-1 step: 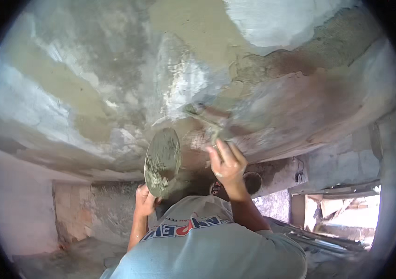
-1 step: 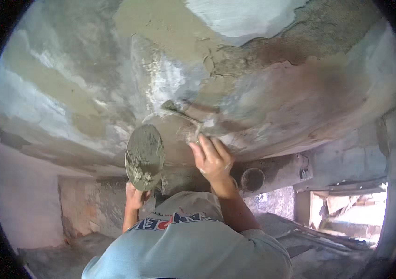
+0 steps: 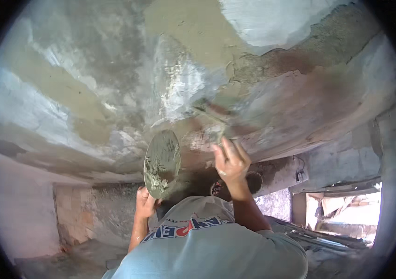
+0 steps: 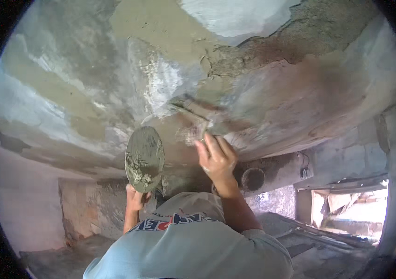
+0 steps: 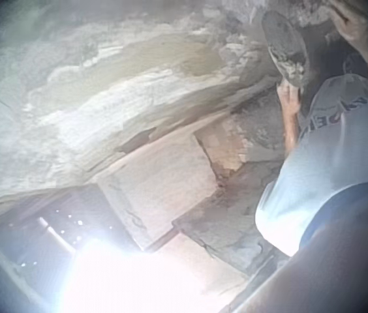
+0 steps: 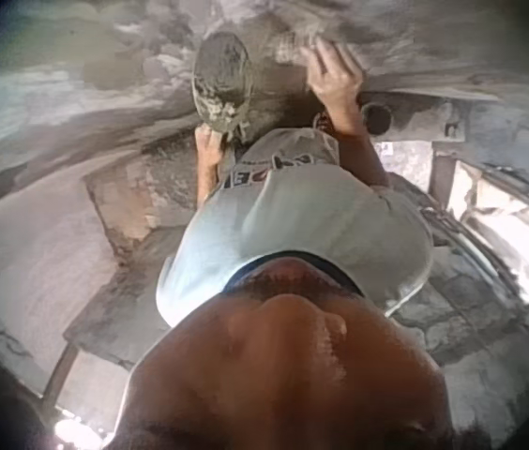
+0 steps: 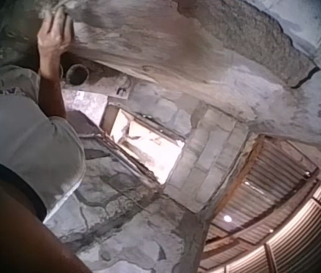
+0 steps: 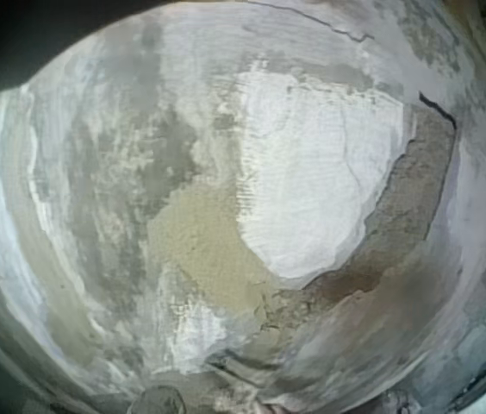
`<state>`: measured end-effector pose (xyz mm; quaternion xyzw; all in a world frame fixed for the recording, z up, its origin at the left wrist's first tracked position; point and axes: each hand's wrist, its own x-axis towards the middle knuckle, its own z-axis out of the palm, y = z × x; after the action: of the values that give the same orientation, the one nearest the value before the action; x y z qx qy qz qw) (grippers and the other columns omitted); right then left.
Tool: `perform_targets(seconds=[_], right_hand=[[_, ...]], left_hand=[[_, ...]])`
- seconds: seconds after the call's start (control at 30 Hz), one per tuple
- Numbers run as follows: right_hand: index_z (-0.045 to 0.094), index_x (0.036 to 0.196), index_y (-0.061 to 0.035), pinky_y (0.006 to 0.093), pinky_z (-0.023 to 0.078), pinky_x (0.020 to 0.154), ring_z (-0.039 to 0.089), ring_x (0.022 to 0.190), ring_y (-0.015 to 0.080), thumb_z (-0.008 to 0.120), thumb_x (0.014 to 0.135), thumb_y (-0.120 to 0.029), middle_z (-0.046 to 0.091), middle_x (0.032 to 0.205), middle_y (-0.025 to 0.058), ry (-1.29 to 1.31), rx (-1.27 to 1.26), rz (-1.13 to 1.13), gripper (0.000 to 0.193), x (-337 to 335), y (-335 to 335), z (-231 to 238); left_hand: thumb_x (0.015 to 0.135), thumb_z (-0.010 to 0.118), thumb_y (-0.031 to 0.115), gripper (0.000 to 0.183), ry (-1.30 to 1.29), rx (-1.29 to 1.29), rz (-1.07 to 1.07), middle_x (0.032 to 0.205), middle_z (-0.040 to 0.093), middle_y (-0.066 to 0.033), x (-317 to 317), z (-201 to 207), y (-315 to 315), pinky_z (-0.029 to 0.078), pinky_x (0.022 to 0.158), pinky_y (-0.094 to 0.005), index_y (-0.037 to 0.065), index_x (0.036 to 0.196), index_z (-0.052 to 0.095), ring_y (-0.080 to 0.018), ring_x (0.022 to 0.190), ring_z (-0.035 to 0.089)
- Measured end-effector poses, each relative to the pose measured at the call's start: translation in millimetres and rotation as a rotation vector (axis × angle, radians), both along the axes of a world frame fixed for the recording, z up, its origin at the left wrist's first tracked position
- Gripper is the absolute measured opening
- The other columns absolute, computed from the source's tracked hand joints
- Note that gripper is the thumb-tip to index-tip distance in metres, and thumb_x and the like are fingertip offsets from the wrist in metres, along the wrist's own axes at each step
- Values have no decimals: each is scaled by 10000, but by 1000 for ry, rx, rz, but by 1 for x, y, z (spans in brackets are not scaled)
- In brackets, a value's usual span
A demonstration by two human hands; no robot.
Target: The person applies mortar onto a ceiling using trowels, spreading and smoothing the mixture across damaged sections, and scoops additional mortar from a bucket.
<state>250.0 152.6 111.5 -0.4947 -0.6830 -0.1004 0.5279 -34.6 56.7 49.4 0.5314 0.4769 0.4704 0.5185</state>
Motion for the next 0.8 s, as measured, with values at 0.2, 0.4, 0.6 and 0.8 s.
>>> perform_targets(seconds=[0.2, 0.4, 0.6, 0.8], right_hand=[[709, 1073, 39, 319, 521, 599, 665, 643, 213, 718, 912, -72, 679, 773, 122, 404, -62, 14, 196, 34, 14, 7], [715, 1161, 20, 239, 421, 508, 519, 555, 65, 573, 1044, -128, 626, 705, 25, 858, -244, 436, 237, 27, 26, 29], [723, 1142, 14, 240, 412, 491, 500, 543, 61, 583, 1042, -154, 588, 672, 13, 919, -343, 301, 241, 10, 32, 28], [697, 1082, 30, 243, 387, 462, 482, 498, 69, 537, 1067, -182, 570, 638, 16, 940, -409, 309, 266, 13, 15, 9]], left_hand=[[1061, 542, 307, 440, -219, -55, 40, 507, 485, -31, -1, -16, 3, 310, 384, -268, 11, 741, 603, -115, 399, 427], [1064, 543, 325, 436, -224, -80, 52, 524, 498, -23, -8, -25, 7, 313, 388, -264, 21, 754, 590, -98, 414, 429], [1063, 555, 335, 445, -201, -90, 55, 525, 501, -26, -7, -27, 6, 312, 387, -264, 36, 735, 576, -98, 413, 431], [1063, 551, 340, 446, -230, -154, 71, 530, 507, -30, -7, -30, -4, 329, 385, -266, 41, 732, 574, -103, 412, 439]])
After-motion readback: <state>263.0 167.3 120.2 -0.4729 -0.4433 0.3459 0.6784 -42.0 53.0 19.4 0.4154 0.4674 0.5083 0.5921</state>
